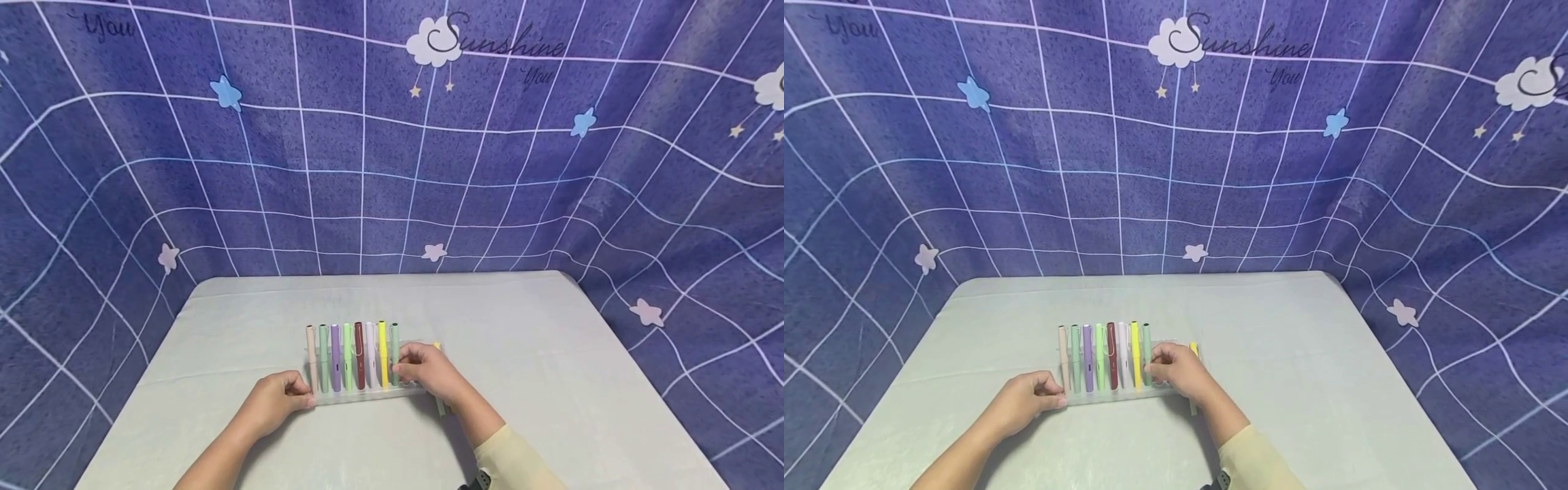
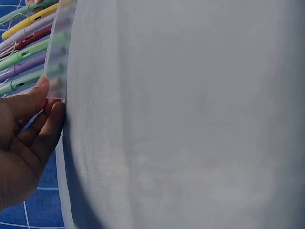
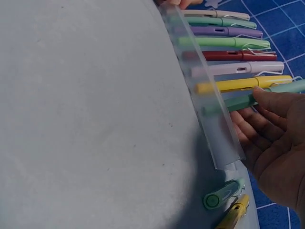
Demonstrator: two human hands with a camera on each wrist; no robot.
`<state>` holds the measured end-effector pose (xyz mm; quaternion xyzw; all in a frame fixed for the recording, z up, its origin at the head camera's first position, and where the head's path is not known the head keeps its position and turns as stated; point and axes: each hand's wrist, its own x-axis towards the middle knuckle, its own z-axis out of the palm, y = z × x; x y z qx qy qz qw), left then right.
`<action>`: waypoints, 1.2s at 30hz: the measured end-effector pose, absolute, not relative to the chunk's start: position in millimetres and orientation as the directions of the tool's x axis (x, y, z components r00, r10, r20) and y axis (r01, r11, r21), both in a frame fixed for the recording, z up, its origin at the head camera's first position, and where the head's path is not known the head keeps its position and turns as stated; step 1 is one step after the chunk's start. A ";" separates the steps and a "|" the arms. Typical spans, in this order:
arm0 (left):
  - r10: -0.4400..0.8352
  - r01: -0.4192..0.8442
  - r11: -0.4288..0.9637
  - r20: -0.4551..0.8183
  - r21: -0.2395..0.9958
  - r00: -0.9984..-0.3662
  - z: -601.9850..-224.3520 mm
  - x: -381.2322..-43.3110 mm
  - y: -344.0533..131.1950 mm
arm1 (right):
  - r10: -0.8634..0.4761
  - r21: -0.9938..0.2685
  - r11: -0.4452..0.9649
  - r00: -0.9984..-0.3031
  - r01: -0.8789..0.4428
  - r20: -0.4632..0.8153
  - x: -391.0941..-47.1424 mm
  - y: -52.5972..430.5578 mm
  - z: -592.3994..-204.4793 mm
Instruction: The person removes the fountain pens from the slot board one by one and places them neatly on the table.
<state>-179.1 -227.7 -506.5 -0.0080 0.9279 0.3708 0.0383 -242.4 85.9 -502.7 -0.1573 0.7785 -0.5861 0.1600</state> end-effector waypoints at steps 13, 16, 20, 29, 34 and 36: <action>0.010 -0.043 0.725 -0.073 0.688 -0.997 -508.5 -182.0 -226.8 | -0.332 -0.938 0.312 -0.942 -0.152 0.042 -238.2 94.5 -485.3; 0.012 -0.041 0.723 -0.071 0.689 -0.997 -509.5 -182.2 -227.0 | -0.308 -0.933 0.329 -0.950 -0.144 0.038 -237.0 101.2 -480.4; 0.013 -0.040 0.724 -0.073 0.689 -0.997 -509.4 -181.9 -226.9 | -0.276 -0.927 0.358 -0.961 -0.112 0.010 -237.2 113.9 -479.2; 0.018 -0.043 0.728 -0.081 0.684 -0.997 -508.0 -181.7 -227.5 | -0.149 -0.892 0.452 -0.988 -0.026 -0.047 -237.6 149.0 -478.8; 0.018 -0.045 0.727 -0.085 0.685 -0.996 -508.3 -181.2 -228.4 | -0.098 -0.842 0.540 -0.993 0.003 -0.066 -236.6 165.0 -481.3; 0.018 -0.043 0.727 -0.082 0.685 -0.996 -508.4 -181.0 -228.5 | -0.087 -0.808 0.589 -0.994 0.007 -0.073 -236.1 169.2 -483.2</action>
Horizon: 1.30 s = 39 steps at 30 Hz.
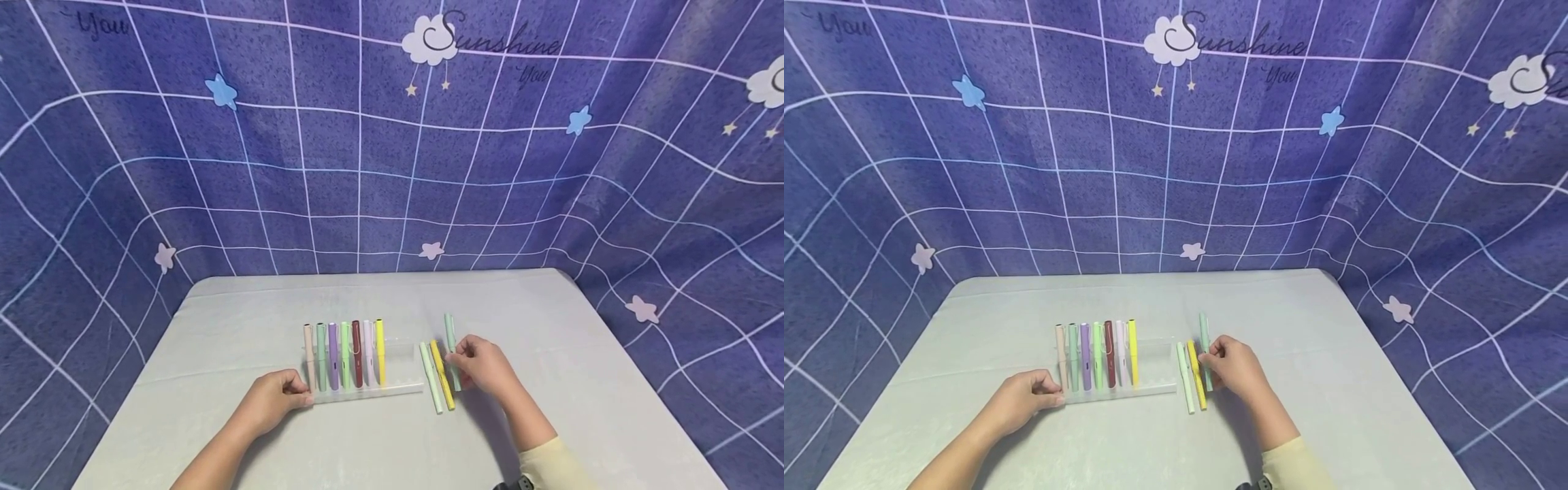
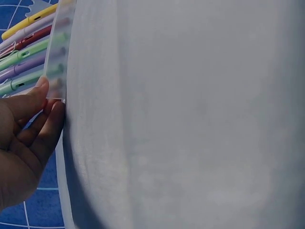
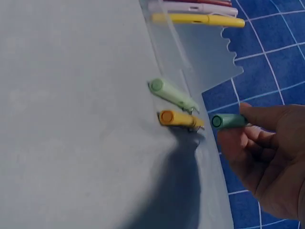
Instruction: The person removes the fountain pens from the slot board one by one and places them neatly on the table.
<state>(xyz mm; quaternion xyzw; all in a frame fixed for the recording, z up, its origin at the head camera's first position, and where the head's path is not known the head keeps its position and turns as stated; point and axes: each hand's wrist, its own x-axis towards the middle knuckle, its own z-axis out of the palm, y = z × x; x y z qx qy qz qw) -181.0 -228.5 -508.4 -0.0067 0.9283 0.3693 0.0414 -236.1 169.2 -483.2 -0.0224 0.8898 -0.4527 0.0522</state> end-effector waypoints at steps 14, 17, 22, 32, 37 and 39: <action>0.012 -0.043 0.723 -0.075 0.689 -0.997 -507.9 -180.5 -226.9 | -0.066 -0.653 0.754 -0.981 0.070 -0.182 -229.5 169.8 -506.4; 0.014 -0.045 0.721 -0.079 0.691 -0.997 -507.8 -180.4 -226.6 | -0.059 -0.634 0.769 -0.981 0.074 -0.185 -229.3 168.5 -509.2; 0.012 -0.048 0.722 -0.082 0.690 -0.997 -507.8 -180.6 -226.6 | -0.049 -0.623 0.778 -0.982 0.077 -0.183 -229.7 168.0 -513.4; 0.013 -0.051 0.722 -0.087 0.690 -0.996 -509.0 -181.1 -227.6 | -0.055 -0.648 0.757 -0.980 0.085 -0.192 -229.2 170.0 -518.8; 0.014 -0.046 0.726 -0.081 0.686 -0.997 -509.6 -181.2 -227.7 | -0.049 -0.653 0.752 -0.980 0.091 -0.193 -228.6 170.9 -518.9; 0.015 -0.044 0.727 -0.080 0.686 -0.997 -509.3 -181.2 -227.3 | -0.046 -0.652 0.752 -0.980 0.095 -0.196 -228.0 171.7 -519.3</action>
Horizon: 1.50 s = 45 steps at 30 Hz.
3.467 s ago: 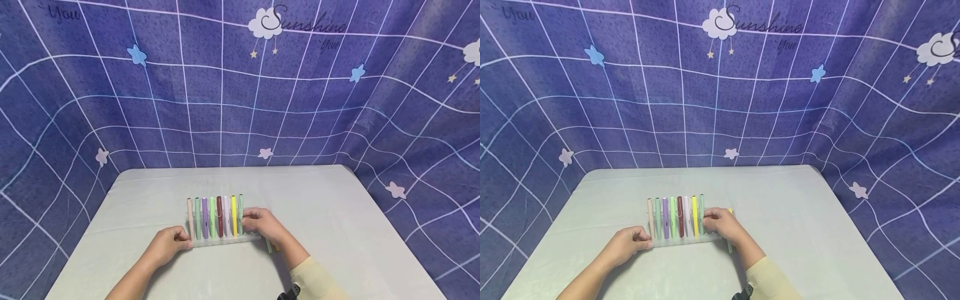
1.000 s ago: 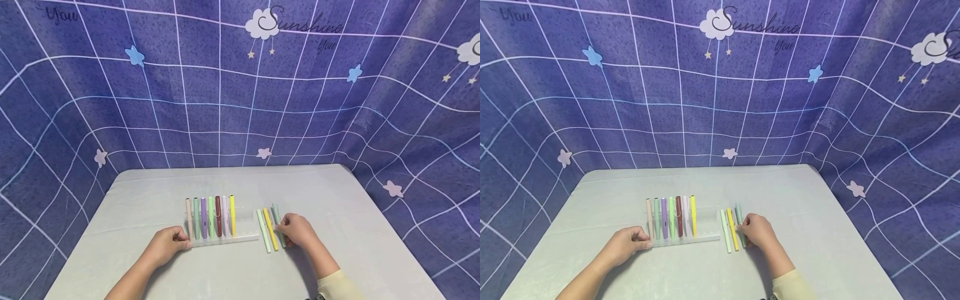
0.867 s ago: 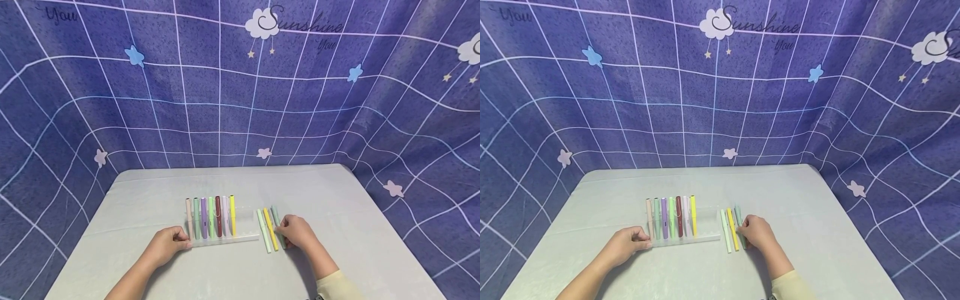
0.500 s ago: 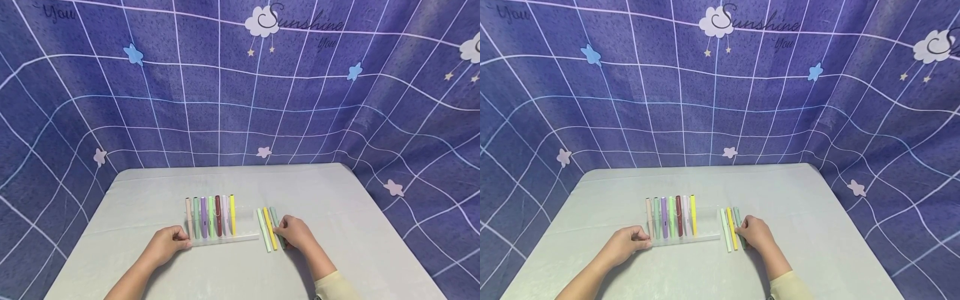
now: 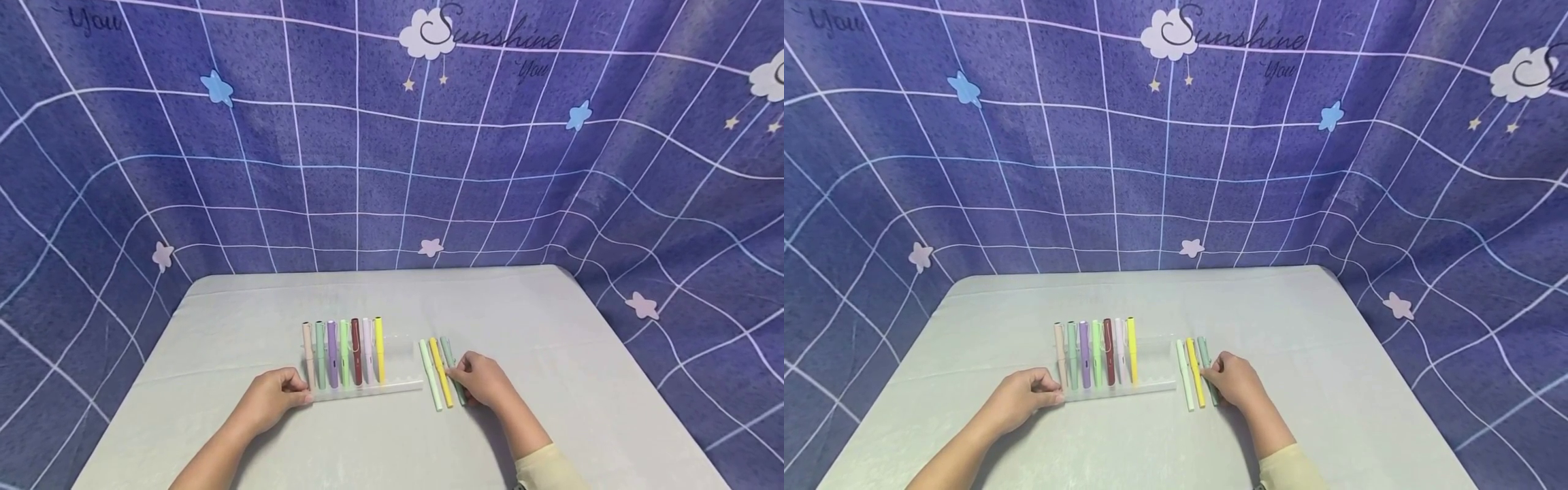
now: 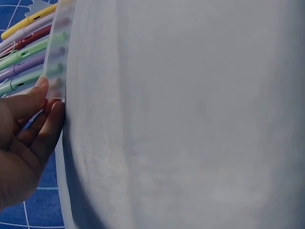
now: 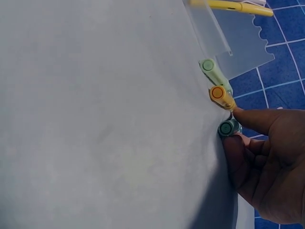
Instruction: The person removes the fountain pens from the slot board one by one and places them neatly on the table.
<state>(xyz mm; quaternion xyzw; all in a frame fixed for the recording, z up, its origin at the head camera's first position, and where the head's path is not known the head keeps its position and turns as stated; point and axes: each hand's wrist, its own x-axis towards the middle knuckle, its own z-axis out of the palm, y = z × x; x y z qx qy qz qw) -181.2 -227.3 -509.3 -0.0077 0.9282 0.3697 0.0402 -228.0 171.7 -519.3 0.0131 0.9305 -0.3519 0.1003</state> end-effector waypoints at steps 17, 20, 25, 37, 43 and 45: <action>0.017 -0.049 0.725 -0.089 0.687 -0.996 -507.9 -181.1 -226.8 | -0.024 -0.654 0.746 -0.977 0.125 -0.214 -226.2 178.1 -519.0; 0.018 -0.049 0.723 -0.089 0.690 -0.996 -507.2 -180.9 -226.5 | -0.031 -0.655 0.744 -0.974 0.127 -0.224 -226.3 178.2 -517.1; 0.021 -0.045 0.722 -0.087 0.690 -0.996 -505.9 -180.2 -226.3 | -0.060 -0.659 0.741 -0.965 0.128 -0.255 -227.9 178.5 -507.7; 0.017 -0.050 0.721 -0.090 0.691 -0.996 -506.4 -180.1 -227.5 | -0.118 -0.674 0.739 -0.985 -0.004 -0.123 -244.3 170.4 -479.3; 0.016 -0.058 0.719 -0.100 0.692 -0.995 -507.0 -180.4 -227.4 | -0.185 -0.721 0.688 -0.981 -0.084 -0.062 -249.3 152.9 -468.5; 0.014 -0.062 0.718 -0.103 0.693 -0.995 -506.7 -180.4 -227.3 | -0.220 -0.723 0.678 -0.975 -0.134 -0.025 -249.4 146.1 -466.0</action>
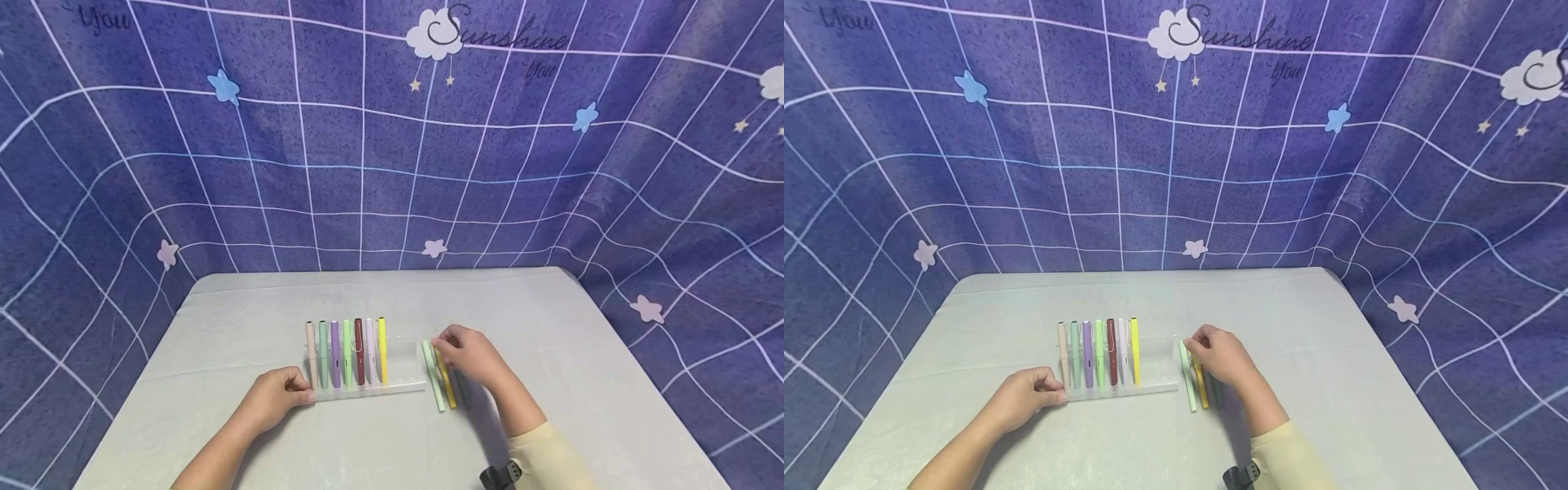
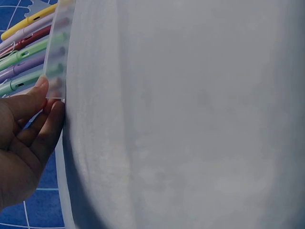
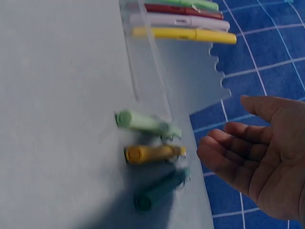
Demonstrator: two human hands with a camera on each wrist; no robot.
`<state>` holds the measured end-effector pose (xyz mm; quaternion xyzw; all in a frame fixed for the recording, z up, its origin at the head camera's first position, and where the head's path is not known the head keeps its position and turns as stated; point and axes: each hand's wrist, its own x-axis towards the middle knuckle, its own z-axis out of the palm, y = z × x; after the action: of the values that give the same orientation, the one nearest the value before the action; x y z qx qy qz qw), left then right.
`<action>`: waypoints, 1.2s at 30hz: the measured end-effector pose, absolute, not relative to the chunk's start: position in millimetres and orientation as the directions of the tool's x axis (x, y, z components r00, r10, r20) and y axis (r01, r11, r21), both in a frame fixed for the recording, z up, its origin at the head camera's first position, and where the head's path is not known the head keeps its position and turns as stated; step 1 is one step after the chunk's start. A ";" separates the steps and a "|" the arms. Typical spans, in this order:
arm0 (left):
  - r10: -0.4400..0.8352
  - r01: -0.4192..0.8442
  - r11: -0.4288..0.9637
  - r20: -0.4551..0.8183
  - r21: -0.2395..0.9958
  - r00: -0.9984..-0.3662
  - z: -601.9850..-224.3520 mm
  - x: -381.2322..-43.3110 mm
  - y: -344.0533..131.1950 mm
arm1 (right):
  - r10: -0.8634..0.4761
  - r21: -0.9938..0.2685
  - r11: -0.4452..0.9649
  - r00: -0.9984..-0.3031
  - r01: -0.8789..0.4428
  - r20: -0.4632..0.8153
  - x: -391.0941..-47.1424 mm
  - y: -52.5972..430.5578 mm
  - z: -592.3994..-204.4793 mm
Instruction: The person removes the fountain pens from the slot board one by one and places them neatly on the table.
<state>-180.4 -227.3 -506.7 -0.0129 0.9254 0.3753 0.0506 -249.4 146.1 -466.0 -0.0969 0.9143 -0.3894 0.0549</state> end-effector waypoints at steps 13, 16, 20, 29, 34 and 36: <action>0.013 -0.057 0.717 -0.095 0.695 -0.995 -507.5 -180.9 -228.5 | -0.424 -0.829 0.506 -0.906 -0.237 0.000 -244.5 108.6 -476.6; 0.015 -0.055 0.718 -0.095 0.694 -0.995 -507.6 -180.7 -228.9 | -0.458 -0.882 0.430 -0.888 -0.190 -0.032 -244.5 99.5 -483.9; 0.017 -0.055 0.718 -0.097 0.694 -0.995 -508.0 -180.8 -229.2 | -0.493 -0.939 0.325 -0.868 -0.115 -0.064 -245.0 88.5 -490.1; 0.022 -0.050 0.712 -0.093 0.700 -0.995 -509.4 -181.1 -229.5 | -0.484 -0.969 0.240 -0.872 -0.054 -0.071 -243.4 69.5 -496.6; 0.022 -0.048 0.710 -0.089 0.703 -0.996 -509.9 -181.1 -229.8 | -0.440 -0.967 0.251 -0.894 -0.029 -0.088 -241.4 62.6 -499.9; 0.022 -0.048 0.708 -0.090 0.704 -0.996 -509.9 -180.9 -229.8 | -0.426 -0.965 0.262 -0.900 -0.030 -0.088 -241.3 60.8 -500.8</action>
<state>-180.9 -229.8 -509.9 -0.0071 0.9230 0.3819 0.0458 -241.3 60.8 -500.8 -0.1469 0.7764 -0.5895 0.1680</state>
